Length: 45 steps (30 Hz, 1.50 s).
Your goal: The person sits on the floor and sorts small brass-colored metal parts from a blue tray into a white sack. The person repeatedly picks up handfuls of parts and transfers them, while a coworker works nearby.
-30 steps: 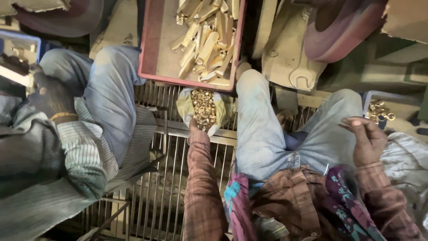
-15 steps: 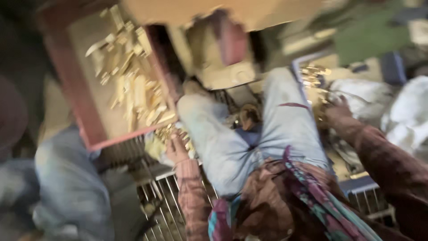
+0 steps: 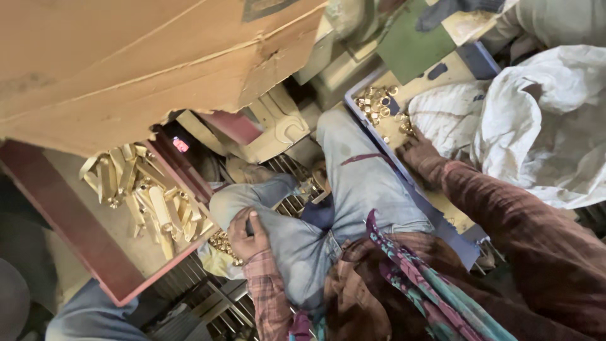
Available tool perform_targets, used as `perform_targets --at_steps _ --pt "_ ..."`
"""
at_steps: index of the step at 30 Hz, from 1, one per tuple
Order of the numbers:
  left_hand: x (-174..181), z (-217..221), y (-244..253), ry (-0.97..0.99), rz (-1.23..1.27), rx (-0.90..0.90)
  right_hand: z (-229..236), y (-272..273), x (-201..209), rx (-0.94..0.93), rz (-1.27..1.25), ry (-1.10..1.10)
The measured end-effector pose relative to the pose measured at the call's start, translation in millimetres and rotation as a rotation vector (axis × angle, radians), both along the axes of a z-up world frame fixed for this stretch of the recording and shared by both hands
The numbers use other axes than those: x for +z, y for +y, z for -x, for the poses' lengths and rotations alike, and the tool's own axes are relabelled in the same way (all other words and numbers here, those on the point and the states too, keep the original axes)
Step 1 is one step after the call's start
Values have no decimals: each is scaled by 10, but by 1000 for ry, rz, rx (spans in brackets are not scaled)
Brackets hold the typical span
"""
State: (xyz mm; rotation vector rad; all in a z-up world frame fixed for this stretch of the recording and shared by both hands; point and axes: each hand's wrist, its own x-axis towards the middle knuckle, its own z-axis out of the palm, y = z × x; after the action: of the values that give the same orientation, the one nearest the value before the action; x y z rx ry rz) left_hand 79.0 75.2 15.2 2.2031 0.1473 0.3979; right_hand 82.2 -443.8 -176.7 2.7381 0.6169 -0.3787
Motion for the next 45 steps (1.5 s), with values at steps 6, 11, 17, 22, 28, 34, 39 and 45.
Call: perform_targets --at_steps 6,11,17,22,28,34,39,45 --pt "-47 -1 -13 22 -45 22 -261 140 229 -141 -109 -200" --pt "-48 -4 -25 7 32 21 -568 217 430 -280 67 -31" --pt "-29 23 1 31 42 40 -666 150 40 -129 163 -138" --pt "-63 18 7 44 11 46 -600 68 -299 -163 101 -155" --pt "-74 4 -20 45 50 40 -694 66 -154 -272 -72 -123" --pt "-96 13 -8 84 38 60 -734 159 136 -571 -552 163" --pt "-135 6 -20 90 16 79 -731 155 -77 -395 -638 364" --pt "-105 15 -28 73 61 67 -673 46 -329 -427 -749 237"
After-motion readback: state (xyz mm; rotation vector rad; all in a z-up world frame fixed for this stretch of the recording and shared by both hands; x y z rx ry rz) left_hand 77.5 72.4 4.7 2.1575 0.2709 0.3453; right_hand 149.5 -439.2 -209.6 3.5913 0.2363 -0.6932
